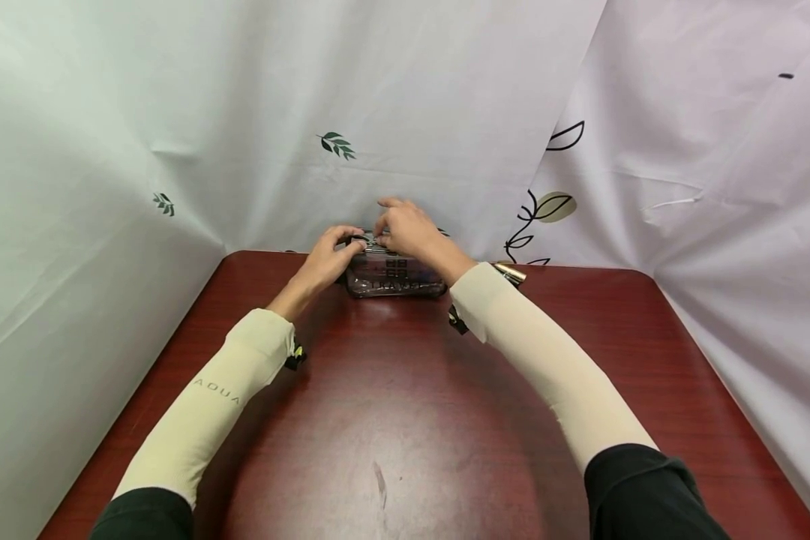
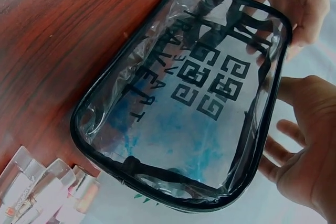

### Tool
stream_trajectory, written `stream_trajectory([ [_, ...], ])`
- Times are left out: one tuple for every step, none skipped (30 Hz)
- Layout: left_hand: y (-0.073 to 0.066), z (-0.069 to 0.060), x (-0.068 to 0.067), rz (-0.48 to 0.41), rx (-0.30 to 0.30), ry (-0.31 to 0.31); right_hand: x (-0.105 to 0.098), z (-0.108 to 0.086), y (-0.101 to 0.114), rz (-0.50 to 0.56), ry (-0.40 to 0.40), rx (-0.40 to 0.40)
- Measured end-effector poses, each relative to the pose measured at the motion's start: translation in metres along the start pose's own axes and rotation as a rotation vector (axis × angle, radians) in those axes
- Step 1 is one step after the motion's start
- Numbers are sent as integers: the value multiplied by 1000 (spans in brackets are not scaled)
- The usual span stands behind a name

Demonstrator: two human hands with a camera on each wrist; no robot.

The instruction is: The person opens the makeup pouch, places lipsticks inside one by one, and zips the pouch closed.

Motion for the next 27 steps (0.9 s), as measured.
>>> stream_trajectory([
  [0,0,0,-2,-1,0,0,0,0,0,2,-2],
  [0,0,0,-3,2,-2,0,0,0,-1,5,-6],
  [0,-1,0,-1,2,-3,0,0,1,-5,10,-9],
  [0,-1,0,2,4,-3,0,0,1,-9,15,-11],
  [0,-1,0,4,7,-5,0,0,1,-15,20,-15],
  [0,-1,0,3,8,-5,0,0,1,-21,25,-18],
  [0,-1,0,4,7,-6,0,0,1,-33,27,-22],
  [0,-2,0,4,7,-5,0,0,1,-44,26,-27],
  [0,-2,0,4,5,-3,1,0,1,-57,26,-32],
  [0,-2,0,4,6,-1,1,0,2,-69,24,-36],
  [0,-2,0,4,4,0,1,1,2,-77,24,-39],
  [1,-3,0,4,2,0,2,1,3,-85,27,-39],
  [0,-2,1,5,3,1,2,1,3,-91,33,-39],
  [0,-2,1,9,5,1,1,1,4,-91,40,-36],
  [0,-2,1,11,8,-1,1,1,5,-92,50,-31],
  [0,-2,1,13,12,-2,1,0,5,-90,61,-25],
  [0,-2,2,15,18,-5,1,0,6,-89,73,-17],
  [-1,-2,2,17,22,-7,0,0,6,-88,84,-9],
  [-1,-2,2,20,26,-7,0,-1,6,-85,97,-1],
  [-1,-3,2,23,32,-8,-1,-1,6,-84,106,5],
  [-1,-3,2,26,32,-7,-1,-1,5,-85,114,10],
  [-1,-3,2,32,31,-4,-2,-1,5,-86,119,12],
  [-1,-3,2,36,28,-2,-2,-2,4,-87,120,9],
  [-1,-3,1,38,24,0,-2,-2,3,-87,115,-2],
  [-1,-3,1,42,19,3,-2,-2,1,-88,109,-16],
  [-1,-3,0,47,14,5,-2,-3,0,-93,94,-38],
  [-1,-3,0,50,7,8,-2,-3,-1,-105,77,-65],
])
Point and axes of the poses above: each hand's wrist, its own z-axis towards the middle knuckle, its own x-axis out of the palm, y = z × x, the point moved 1 cm from there along z, towards the middle knuckle, and after that the axes turned 2 degrees about -x, right-handed, at the moved point
